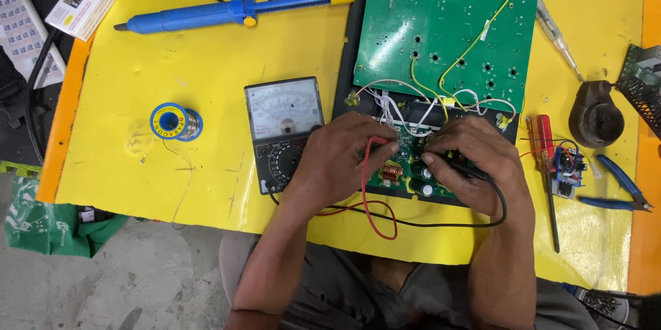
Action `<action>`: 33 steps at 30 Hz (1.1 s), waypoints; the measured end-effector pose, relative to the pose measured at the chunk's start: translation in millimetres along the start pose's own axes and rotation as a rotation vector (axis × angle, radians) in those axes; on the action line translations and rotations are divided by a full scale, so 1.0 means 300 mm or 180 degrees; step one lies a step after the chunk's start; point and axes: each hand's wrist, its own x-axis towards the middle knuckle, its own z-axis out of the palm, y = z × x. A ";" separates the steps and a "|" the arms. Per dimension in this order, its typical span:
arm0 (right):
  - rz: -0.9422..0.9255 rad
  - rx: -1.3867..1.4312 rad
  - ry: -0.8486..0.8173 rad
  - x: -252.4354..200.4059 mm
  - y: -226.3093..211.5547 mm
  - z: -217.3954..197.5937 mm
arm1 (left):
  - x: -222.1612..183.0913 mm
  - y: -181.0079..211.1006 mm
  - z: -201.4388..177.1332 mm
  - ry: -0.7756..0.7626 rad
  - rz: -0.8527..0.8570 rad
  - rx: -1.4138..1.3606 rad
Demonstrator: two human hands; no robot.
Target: Testing a circuit board with a multimeter and soldering components to perform repairs.
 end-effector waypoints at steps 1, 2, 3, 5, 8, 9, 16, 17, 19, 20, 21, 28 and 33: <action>-0.0001 -0.0005 0.0001 0.001 -0.001 -0.001 | 0.004 0.004 -0.002 0.0000 0.0004 -0.0003; -0.0037 -0.0010 -0.0012 0.003 -0.002 -0.001 | 0.008 0.008 -0.004 -0.0077 0.0007 0.0011; -0.0073 -0.0015 -0.0025 0.005 -0.003 -0.002 | 0.012 0.013 -0.006 -0.0154 0.0010 0.0025; -0.0074 -0.0032 -0.0009 -0.001 0.002 0.000 | 0.013 0.011 -0.003 -0.0162 0.0023 0.0017; -0.0109 -0.0048 0.0006 -0.002 0.008 0.000 | 0.012 0.013 -0.002 -0.0168 0.0030 0.0001; -0.0141 -0.0051 0.0007 -0.002 0.011 0.000 | 0.012 0.014 -0.002 -0.0169 0.0026 -0.0009; -0.0144 0.0060 -0.0007 -0.016 0.022 -0.004 | 0.018 0.013 -0.004 -0.0238 -0.0088 0.0006; -0.0148 0.0173 0.0023 -0.021 0.026 -0.004 | 0.019 0.016 -0.006 -0.0232 -0.0131 -0.0034; -0.0156 0.0284 0.0052 -0.025 0.030 -0.006 | 0.016 0.013 -0.006 -0.0224 -0.0172 -0.0074; -0.0164 0.0288 0.0040 -0.025 0.029 -0.006 | 0.010 0.007 -0.004 -0.0136 -0.0246 -0.0141; -0.0173 0.0292 0.0029 -0.025 0.028 -0.007 | 0.004 0.001 -0.001 -0.0048 -0.0320 -0.0208; -0.0226 0.0293 0.0053 -0.013 0.017 -0.006 | 0.009 -0.009 -0.032 0.0044 -0.0529 -0.0380; -0.0240 0.0286 0.0030 -0.013 0.011 -0.003 | 0.012 0.002 -0.049 0.0069 -0.0596 -0.0626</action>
